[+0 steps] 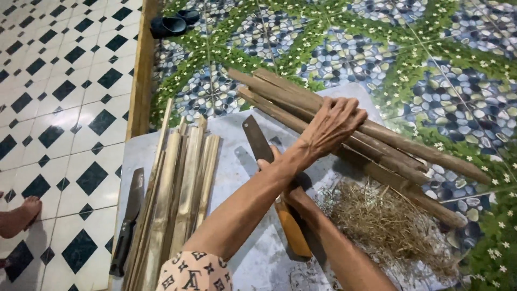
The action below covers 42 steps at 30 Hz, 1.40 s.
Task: The person uses a large knife to shave and smooth the surface of bamboo strips held in their left hand. They repeatedly scrape the blade along the length of the strips, occasionally rotating them to work different sides, while a pile of finished strips accumulates on the table.
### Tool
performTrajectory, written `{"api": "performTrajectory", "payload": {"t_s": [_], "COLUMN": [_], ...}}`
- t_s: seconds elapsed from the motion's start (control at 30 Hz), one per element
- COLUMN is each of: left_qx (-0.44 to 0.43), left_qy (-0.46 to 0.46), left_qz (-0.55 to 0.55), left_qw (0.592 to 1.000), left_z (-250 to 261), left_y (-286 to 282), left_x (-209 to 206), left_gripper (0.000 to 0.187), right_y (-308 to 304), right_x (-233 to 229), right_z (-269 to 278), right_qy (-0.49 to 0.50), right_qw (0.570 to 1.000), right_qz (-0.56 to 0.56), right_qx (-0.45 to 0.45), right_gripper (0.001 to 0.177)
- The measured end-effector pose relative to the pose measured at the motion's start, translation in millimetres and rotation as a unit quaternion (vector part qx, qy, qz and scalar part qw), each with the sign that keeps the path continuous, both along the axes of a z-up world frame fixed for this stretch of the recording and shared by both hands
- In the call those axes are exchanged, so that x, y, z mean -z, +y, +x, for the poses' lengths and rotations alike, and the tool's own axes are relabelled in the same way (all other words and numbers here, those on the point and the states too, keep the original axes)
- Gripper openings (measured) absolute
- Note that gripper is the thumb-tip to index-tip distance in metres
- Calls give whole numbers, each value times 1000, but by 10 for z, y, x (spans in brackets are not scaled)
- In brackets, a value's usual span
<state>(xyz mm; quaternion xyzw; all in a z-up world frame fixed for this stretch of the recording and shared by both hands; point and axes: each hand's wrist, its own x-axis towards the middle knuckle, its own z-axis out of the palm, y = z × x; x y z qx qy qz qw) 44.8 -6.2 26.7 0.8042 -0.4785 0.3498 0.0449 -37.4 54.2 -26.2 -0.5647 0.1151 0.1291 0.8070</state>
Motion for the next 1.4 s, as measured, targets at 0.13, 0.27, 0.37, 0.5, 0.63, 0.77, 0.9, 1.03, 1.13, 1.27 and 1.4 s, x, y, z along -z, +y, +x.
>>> {"api": "performTrajectory", "payload": {"t_s": [0.13,0.27,0.37,0.5,0.63,0.77,0.9,1.03,1.13,1.27,1.4], "left_qx": [4,-26,-139,-183,-255,-279,-256,-279,-279,-243,-221], "left_qy": [-39,-60,-107,211,382,392,401,504,563,601,609], "left_qz": [-57,-125,-92,-103,-228,-301,-360,-365,-372,-426,-406], "left_qw": [998,990,980,955,858,823,803,732,683,630,645], "left_z": [-220,-408,-565,-738,-912,-1145,-1344,-1455,-1492,-1695,-1954], "left_y": [160,524,1043,1799,2295,2581,2589,2630,2759,2891,2981], "left_x": [-486,-798,-1198,-1265,-1038,-623,-483,-399,-217,-336,-478], "left_gripper": [18,21,29,28,24,30,33,36,26,32,27], "right_y": [22,81,98,85,91,72,70,73,54,-19,113], "right_x": [-64,-97,-119,-174,-344,-181,-46,-91,-287,-71,-613], "right_z": [-79,-163,-171,-210,-260,-220,-194,-230,-299,-181,-488], "right_qy": [-27,-59,-65,-74,-38,-76,-61,-69,-96,-91,-96], "right_qw": [1000,998,997,997,998,996,992,990,989,985,977], "right_qz": [4,13,18,17,49,45,101,97,92,142,167], "right_qx": [-14,-36,-35,-22,-10,-9,44,76,58,-20,-92], "right_gripper": [68,65,63,61,23,27,42,44,40,48,52]}}
